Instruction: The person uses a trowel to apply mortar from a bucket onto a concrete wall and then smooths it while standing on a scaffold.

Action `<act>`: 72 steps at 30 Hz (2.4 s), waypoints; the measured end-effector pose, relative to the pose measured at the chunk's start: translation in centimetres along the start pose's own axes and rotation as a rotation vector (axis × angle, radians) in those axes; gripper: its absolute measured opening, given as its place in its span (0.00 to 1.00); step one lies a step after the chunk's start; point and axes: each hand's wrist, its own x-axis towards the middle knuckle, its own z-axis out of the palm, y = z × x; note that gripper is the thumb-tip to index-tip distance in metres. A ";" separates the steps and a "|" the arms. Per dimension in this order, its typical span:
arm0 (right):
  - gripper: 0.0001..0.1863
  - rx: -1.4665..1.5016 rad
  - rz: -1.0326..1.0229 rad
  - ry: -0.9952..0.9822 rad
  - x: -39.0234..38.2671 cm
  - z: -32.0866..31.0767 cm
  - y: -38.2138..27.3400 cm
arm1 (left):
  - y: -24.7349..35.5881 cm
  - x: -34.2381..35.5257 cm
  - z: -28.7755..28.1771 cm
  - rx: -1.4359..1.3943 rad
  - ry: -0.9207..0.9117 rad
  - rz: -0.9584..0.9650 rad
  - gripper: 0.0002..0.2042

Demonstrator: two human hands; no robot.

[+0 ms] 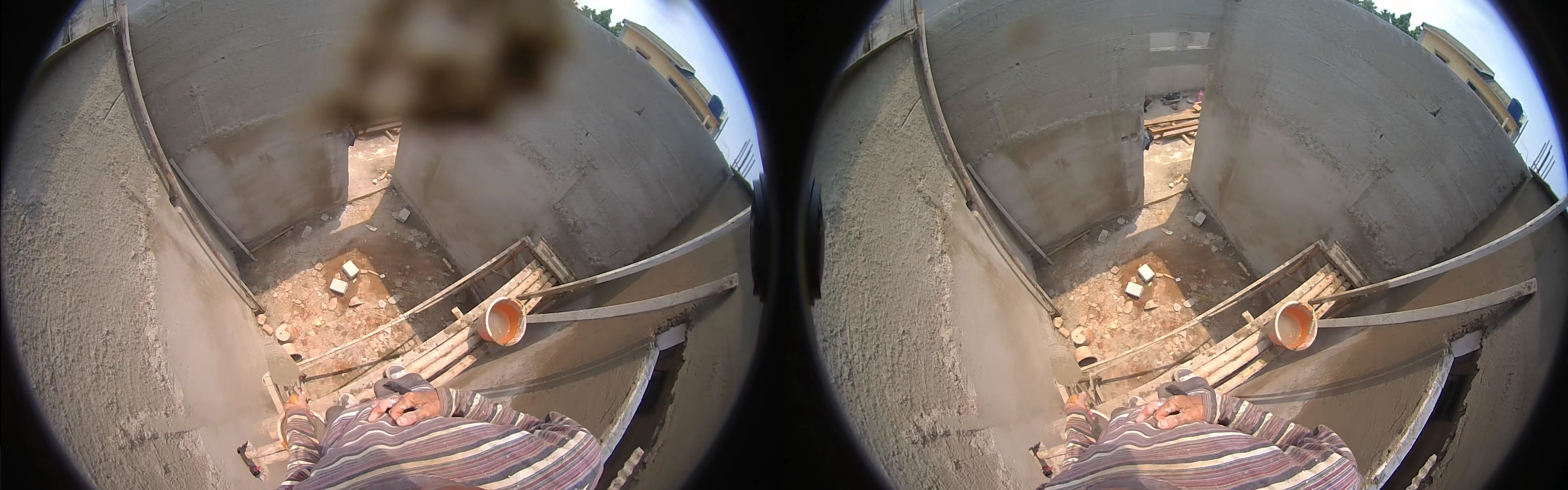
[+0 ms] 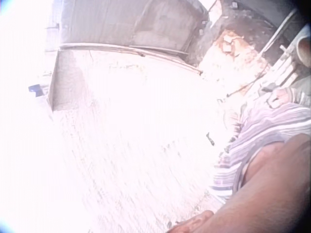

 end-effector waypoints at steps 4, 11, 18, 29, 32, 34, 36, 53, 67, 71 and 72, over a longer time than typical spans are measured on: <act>0.29 -0.241 0.156 -0.030 -0.2 0.4 5.4 | -2.0 -0.7 -0.5 0.008 0.024 -0.058 0.20; 0.38 -0.698 0.878 0.053 -2.8 -4.0 1.8 | -8.7 -4.0 0.1 -0.002 0.150 -0.237 0.21; 0.30 -1.193 1.274 0.186 -14.0 -16.0 3.5 | -22.1 -12.7 3.0 -0.038 0.335 -0.529 0.23; 0.26 -1.212 0.993 -0.343 -21.0 -25.4 14.2 | -27.7 -36.5 13.7 -0.159 0.368 -0.825 0.31; 0.24 -1.154 1.081 -0.273 -15.1 -22.1 11.5 | -31.3 -39.8 17.1 -0.029 0.274 -0.843 0.33; 0.21 -1.267 0.989 -0.321 -12.5 -23.5 12.7 | -27.8 -41.6 18.0 -0.262 0.238 -0.950 0.32; 0.22 -1.321 0.973 -0.416 -9.5 -23.9 13.8 | -26.3 -44.4 17.6 -0.364 0.187 -1.023 0.32; 0.15 -1.307 0.460 -0.712 13.9 -8.0 28.4 | -29.9 -38.0 10.4 -1.173 0.537 -1.182 0.16; 0.33 -0.959 0.626 -0.925 26.1 17.8 60.4 | -16.2 -26.5 22.2 -1.841 0.686 -1.076 0.10; 0.41 -1.003 0.366 -0.885 26.6 21.6 70.6 | -15.1 -25.8 23.7 -1.923 0.856 -1.013 0.09; 0.42 -0.997 0.367 -0.875 26.6 22.4 72.3 | -15.1 -25.9 24.5 -1.988 0.859 -1.029 0.09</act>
